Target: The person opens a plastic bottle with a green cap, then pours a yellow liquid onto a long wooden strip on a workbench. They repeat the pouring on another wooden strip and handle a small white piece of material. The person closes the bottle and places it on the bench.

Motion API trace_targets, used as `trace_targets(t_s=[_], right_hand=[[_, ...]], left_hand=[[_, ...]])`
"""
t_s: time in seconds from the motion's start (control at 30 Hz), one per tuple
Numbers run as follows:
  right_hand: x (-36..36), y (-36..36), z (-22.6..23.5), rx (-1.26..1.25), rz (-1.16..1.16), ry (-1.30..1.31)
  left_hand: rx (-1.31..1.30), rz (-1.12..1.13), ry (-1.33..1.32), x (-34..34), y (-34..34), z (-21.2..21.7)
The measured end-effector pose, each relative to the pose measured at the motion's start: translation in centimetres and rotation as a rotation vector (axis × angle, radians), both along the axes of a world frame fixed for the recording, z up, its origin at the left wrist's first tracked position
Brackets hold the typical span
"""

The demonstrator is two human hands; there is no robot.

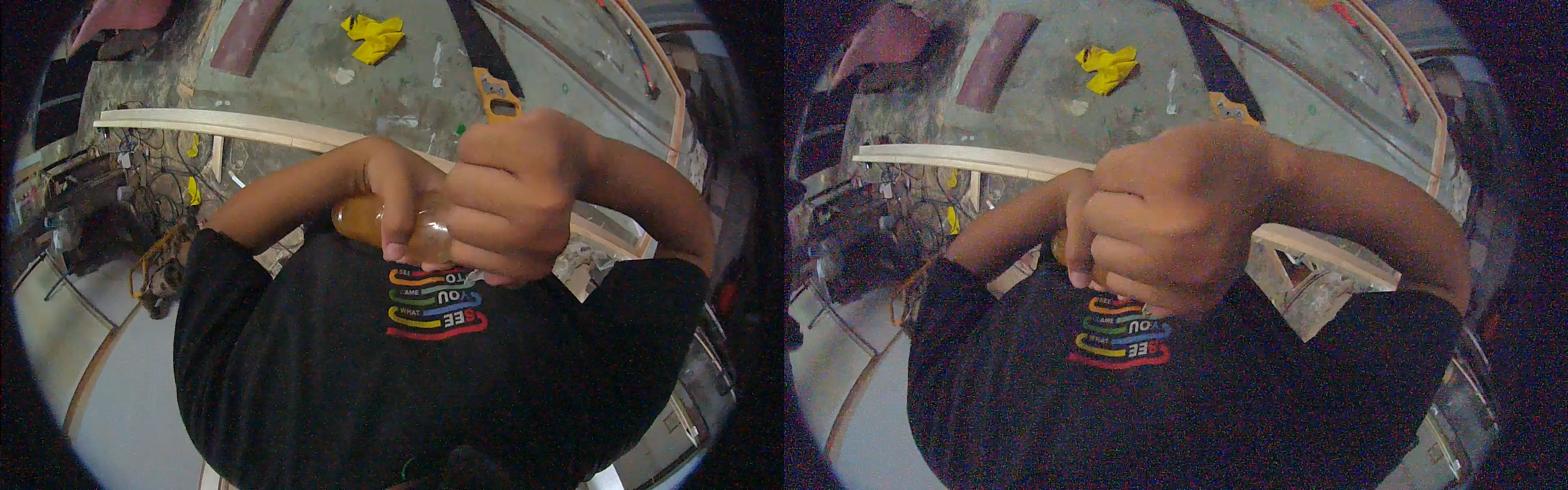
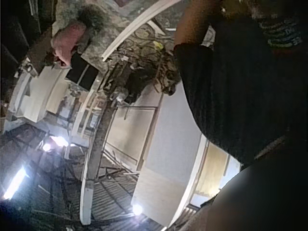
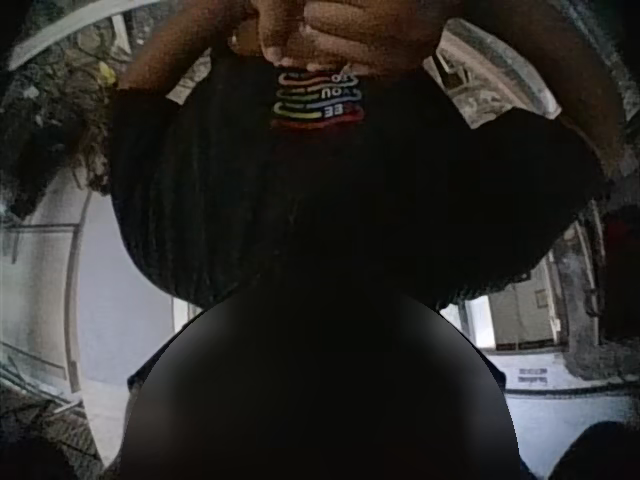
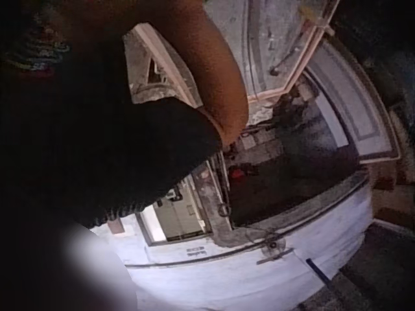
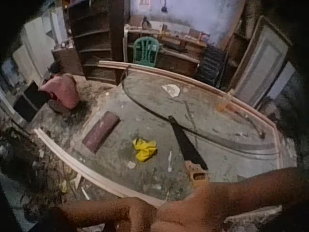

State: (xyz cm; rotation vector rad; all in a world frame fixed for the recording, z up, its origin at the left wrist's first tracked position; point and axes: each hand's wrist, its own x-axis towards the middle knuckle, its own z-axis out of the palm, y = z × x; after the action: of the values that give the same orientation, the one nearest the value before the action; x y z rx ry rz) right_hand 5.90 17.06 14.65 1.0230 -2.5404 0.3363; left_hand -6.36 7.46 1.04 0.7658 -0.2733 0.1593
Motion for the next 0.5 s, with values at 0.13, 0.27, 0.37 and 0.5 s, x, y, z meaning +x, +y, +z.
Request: trace_targets(t_s=[0.13, 0.27, 0.37, 0.5], right_hand=[[0.5, -0.3, -1.1, -0.080, -0.105, -0.044], [2.0, -0.7, -1.7, -0.174, -0.283, -0.091], [2.9, -1.2, -2.0, -0.266, -0.472, -0.165], [2.8, -1.6, -3.0, -0.460, -0.860, -0.348]], left_hand=[[0.126, 0.282, 0.198, -1.1, -0.6, 1.1], [0.349, 0.541, 0.517, -2.5, -1.7, 4.1], [0.509, 0.835, 0.809, -3.3, -3.1, 6.8], [0.694, 1.205, 1.187, -2.5, -3.7, 7.6]])
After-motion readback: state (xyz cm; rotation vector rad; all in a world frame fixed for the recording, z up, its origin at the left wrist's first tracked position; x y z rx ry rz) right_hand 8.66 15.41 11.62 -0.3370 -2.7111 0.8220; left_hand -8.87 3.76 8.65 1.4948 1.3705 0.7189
